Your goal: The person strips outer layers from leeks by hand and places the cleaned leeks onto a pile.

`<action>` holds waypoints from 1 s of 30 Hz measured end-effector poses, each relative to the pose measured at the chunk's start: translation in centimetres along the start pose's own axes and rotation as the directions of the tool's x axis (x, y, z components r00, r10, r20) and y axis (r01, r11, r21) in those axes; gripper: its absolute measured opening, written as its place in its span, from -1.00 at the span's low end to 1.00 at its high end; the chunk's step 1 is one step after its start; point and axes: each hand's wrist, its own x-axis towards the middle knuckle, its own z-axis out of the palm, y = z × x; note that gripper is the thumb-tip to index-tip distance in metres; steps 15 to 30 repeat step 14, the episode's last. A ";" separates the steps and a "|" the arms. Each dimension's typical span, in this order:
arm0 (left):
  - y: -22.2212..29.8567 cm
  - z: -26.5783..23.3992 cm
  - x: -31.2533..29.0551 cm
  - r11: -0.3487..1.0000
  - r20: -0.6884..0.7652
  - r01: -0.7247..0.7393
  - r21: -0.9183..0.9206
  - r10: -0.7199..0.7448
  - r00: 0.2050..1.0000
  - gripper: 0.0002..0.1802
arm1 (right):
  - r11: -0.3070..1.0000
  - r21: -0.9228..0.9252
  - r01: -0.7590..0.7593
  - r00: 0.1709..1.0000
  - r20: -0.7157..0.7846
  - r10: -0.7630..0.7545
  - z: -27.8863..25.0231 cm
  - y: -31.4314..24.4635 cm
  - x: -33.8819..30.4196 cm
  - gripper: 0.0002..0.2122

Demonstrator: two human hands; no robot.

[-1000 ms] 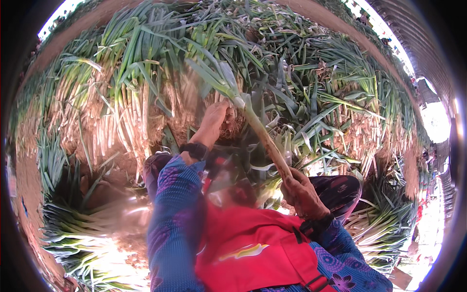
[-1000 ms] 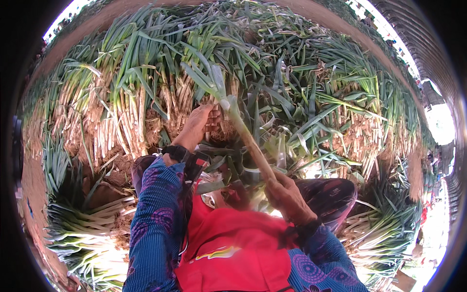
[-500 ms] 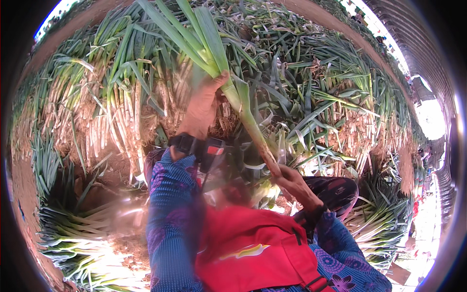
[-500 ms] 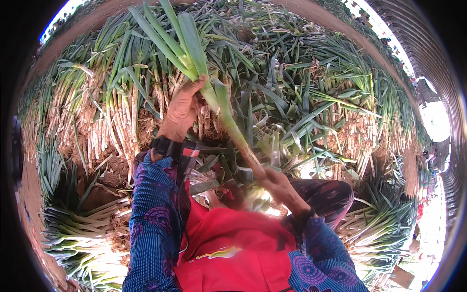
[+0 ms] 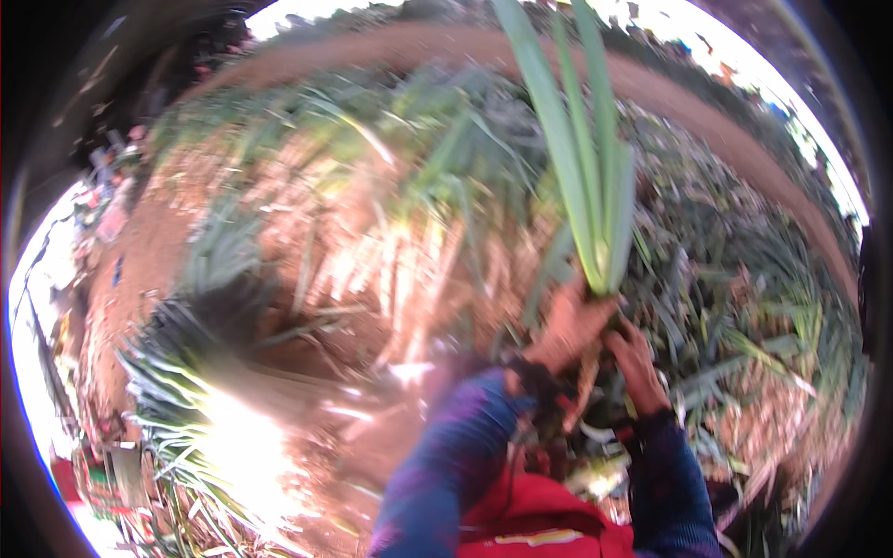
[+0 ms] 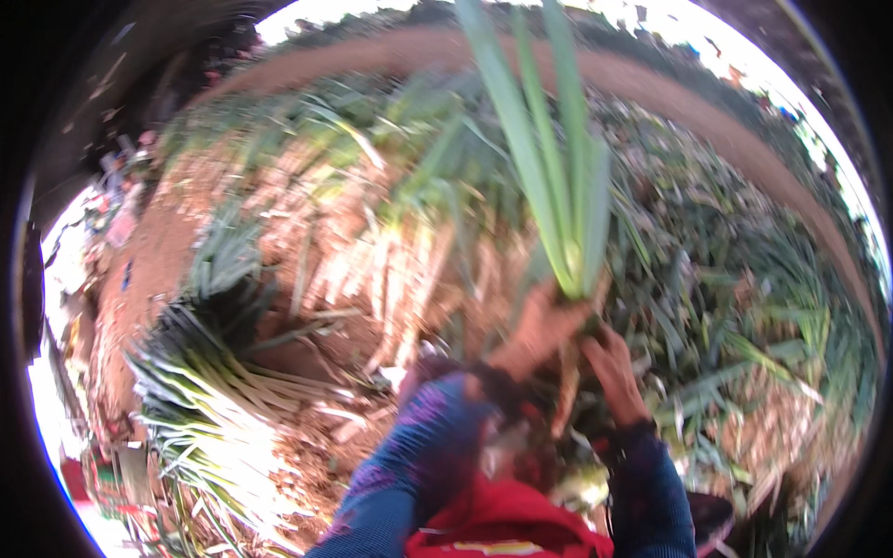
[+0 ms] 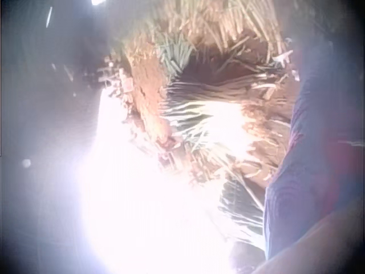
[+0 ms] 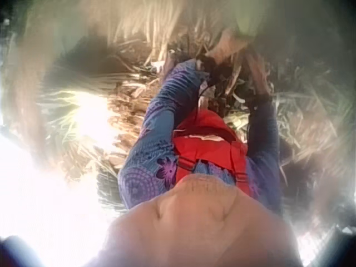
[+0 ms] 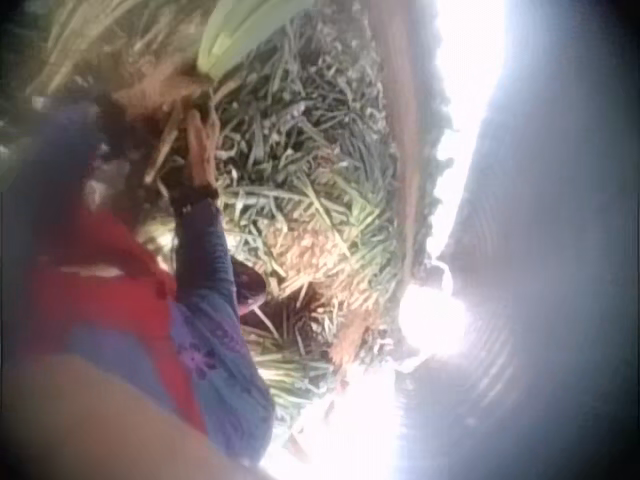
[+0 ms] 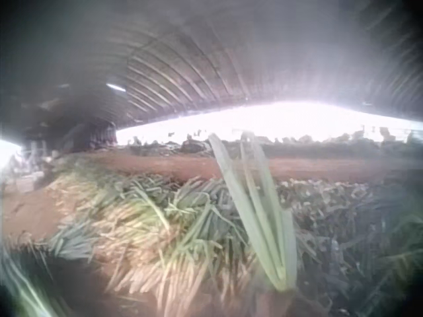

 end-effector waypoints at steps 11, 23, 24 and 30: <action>0.4 -0.8 -2.2 0.955 -0.198 0.211 0.206 -0.171 0.965 -0.49 | 0.991 -0.132 0.000 0.994 -0.111 -0.015 3.3 1.6 0.4 -0.83; 0.2 -0.9 -1.9 0.966 -0.183 0.182 0.182 -0.149 0.972 -0.48 | 0.993 -0.093 0.070 0.990 -0.118 -0.081 3.3 3.2 1.0 -0.80; 0.2 -0.9 -1.9 0.966 -0.183 0.182 0.182 -0.149 0.972 -0.48 | 0.993 -0.093 0.070 0.990 -0.118 -0.081 3.3 3.2 1.0 -0.80; 0.2 -0.9 -1.9 0.966 -0.183 0.182 0.182 -0.149 0.972 -0.48 | 0.993 -0.093 0.070 0.990 -0.118 -0.081 3.3 3.2 1.0 -0.80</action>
